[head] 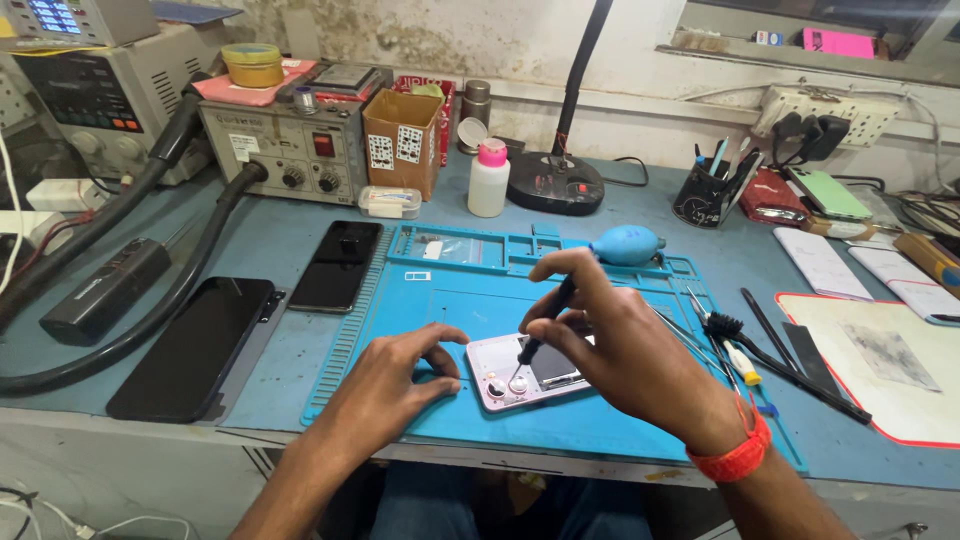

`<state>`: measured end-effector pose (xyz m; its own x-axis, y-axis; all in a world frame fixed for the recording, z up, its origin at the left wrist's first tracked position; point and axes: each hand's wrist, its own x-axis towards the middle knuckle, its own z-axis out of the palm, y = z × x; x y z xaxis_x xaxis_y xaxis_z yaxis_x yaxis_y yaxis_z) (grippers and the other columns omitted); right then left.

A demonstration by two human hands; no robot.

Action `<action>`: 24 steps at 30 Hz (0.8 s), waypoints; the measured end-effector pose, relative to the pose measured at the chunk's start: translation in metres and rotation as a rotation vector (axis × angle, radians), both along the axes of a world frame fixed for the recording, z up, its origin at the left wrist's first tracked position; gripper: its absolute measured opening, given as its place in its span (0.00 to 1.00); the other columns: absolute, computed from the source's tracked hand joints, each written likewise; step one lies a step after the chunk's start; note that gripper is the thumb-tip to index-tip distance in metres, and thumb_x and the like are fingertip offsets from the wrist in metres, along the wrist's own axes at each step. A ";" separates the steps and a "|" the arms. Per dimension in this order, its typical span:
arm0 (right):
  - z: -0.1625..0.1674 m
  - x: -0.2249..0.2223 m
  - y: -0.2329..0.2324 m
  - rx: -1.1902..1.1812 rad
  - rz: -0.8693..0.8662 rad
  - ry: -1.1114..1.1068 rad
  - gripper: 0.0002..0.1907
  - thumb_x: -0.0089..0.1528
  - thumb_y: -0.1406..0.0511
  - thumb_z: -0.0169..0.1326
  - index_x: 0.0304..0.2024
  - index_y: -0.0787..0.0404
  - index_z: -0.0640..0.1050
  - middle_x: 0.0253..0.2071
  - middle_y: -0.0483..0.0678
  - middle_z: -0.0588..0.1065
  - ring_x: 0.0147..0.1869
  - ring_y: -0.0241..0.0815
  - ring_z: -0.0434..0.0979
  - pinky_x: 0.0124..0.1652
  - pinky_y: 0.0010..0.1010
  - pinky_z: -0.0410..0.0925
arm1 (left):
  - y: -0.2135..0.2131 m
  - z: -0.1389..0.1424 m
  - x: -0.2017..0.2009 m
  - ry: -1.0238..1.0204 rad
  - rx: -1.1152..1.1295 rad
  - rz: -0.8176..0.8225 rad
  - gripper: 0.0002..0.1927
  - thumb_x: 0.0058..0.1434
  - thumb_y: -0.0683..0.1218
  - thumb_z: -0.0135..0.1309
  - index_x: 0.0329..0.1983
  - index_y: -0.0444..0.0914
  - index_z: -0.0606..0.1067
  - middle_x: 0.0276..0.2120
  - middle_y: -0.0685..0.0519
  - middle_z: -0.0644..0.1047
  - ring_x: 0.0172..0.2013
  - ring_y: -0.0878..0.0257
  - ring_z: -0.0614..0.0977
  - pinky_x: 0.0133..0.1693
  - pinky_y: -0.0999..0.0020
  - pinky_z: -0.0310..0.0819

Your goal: The person uses a spudger tool to pry around the edge of an opened smartphone lying on a blue repair mat, working the tool along the frame and lifting at the screen. They then set the phone aside, handle a small plastic bag of parts, and finally hold up a black smartphone with both hands and turn it over.

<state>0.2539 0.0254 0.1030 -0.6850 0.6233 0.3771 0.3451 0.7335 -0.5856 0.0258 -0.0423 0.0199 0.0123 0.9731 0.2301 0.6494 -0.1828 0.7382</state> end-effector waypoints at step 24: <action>-0.026 -0.004 0.010 -0.004 0.009 0.217 0.22 0.65 0.69 0.56 0.56 0.63 0.61 0.41 0.52 0.83 0.48 0.41 0.88 0.42 0.31 0.79 | 0.005 -0.004 0.011 -0.077 0.215 -0.037 0.27 0.52 0.45 0.66 0.57 0.45 0.75 0.33 0.53 0.86 0.40 0.53 0.86 0.48 0.57 0.74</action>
<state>0.2503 0.0352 0.0771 -0.5934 0.6194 0.5139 0.2037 0.7333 -0.6486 0.0373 -0.0374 0.0162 0.0212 0.9010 0.4334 0.5824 -0.3635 0.7271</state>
